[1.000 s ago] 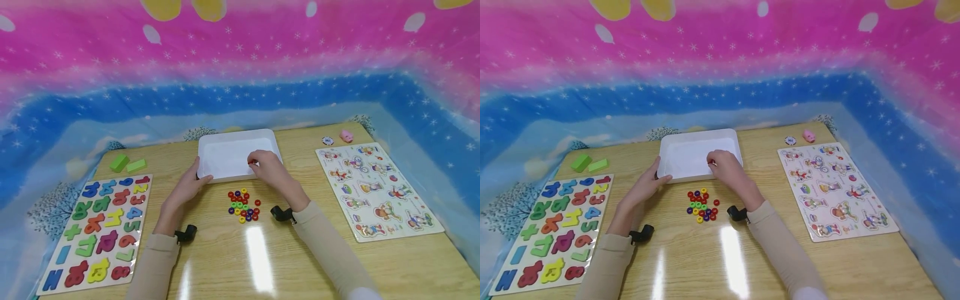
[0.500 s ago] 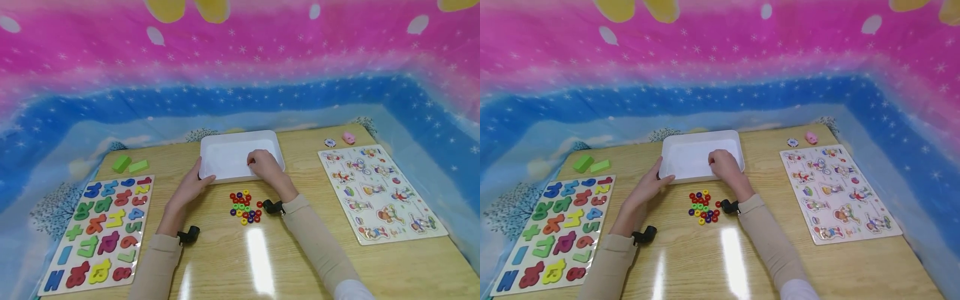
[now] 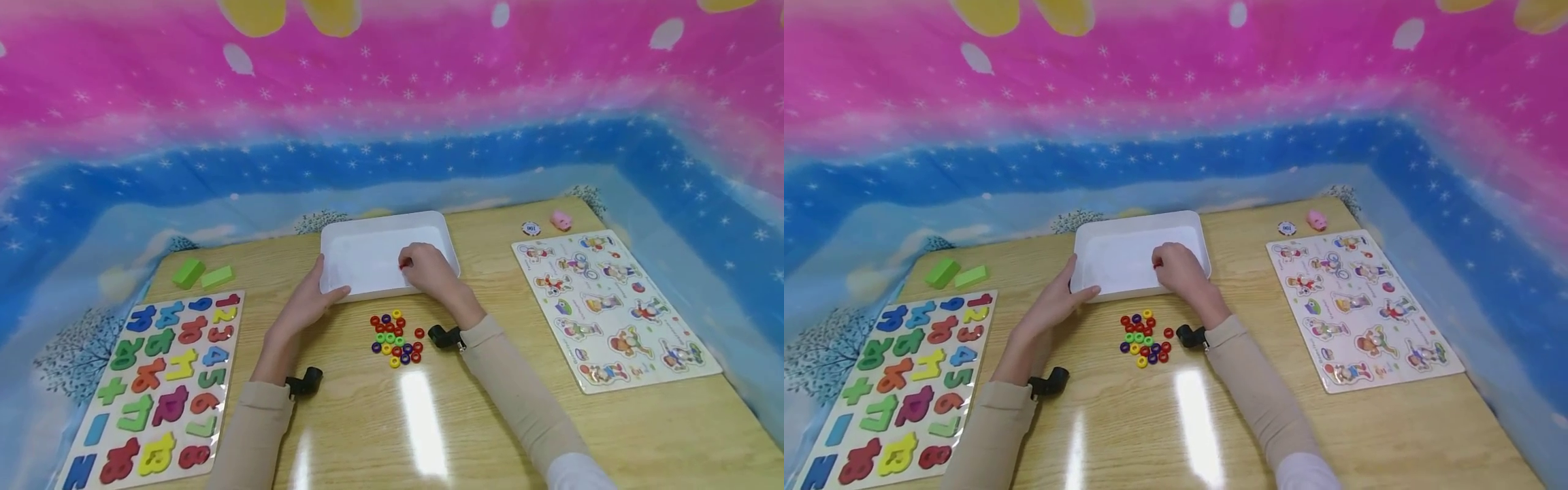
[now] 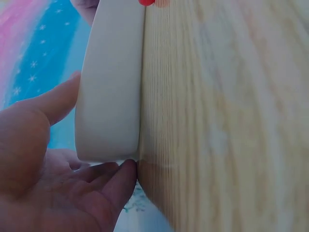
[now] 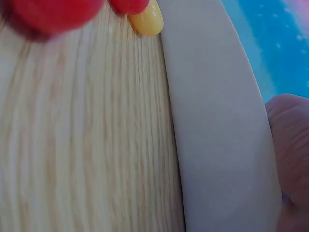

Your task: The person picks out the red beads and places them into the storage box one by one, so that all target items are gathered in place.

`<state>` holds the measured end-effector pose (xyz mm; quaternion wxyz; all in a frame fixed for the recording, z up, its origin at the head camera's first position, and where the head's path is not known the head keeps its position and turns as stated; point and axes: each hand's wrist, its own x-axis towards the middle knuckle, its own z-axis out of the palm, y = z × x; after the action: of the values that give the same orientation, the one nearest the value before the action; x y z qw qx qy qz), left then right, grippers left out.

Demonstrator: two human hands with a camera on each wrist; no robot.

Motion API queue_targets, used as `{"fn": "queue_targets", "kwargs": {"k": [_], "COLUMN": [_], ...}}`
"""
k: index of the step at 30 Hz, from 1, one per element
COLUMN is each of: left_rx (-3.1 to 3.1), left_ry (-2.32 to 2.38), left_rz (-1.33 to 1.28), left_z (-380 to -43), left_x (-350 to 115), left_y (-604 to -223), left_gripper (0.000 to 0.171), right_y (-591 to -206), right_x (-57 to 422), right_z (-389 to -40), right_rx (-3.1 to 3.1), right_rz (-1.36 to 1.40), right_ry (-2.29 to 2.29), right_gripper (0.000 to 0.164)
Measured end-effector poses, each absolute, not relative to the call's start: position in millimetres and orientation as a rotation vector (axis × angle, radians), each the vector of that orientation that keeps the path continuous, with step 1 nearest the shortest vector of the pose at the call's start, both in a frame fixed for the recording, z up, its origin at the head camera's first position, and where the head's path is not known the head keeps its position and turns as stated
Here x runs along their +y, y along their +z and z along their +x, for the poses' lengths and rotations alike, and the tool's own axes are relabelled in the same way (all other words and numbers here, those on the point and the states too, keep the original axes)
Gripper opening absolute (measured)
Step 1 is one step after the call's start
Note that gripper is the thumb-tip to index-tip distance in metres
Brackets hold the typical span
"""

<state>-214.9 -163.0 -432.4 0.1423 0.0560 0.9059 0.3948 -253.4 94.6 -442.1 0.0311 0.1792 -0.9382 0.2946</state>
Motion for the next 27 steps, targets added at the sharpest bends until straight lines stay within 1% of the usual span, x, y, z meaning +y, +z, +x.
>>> {"fn": "queue_targets", "kwargs": {"k": [5, 8, 14, 20, 27], "left_rx": [2.621, 2.623, 2.619, 2.618, 2.585], "left_ry": [1.16, 1.15, 1.133, 1.159, 1.201], "left_rz": [0.156, 0.143, 0.132, 0.152, 0.115], "left_z": [-213.8, -212.5, -211.0, -215.6, -214.3], "left_x": [-162.7, -164.2, -167.2, -162.1, -162.5], "left_y": [-432.6, -432.9, -435.2, -437.1, -437.5], "left_gripper": [0.096, 0.097, 0.101, 0.099, 0.096], "right_y": [-435.5, -429.1, -410.8, -396.8, -409.1], "right_x": [97.3, 99.3, 105.6, 115.2, 120.9], "right_z": [-253.0, -246.9, -217.4, -185.7, -164.1], "right_rx": [-2.893, -2.902, -2.874, -2.88, -3.047], "right_rz": [0.588, 0.638, 0.808, 0.954, 1.097], "right_ry": [0.885, 0.898, 0.842, 0.744, 0.692], "right_gripper": [0.019, 0.019, 0.018, 0.02, 0.023]}}
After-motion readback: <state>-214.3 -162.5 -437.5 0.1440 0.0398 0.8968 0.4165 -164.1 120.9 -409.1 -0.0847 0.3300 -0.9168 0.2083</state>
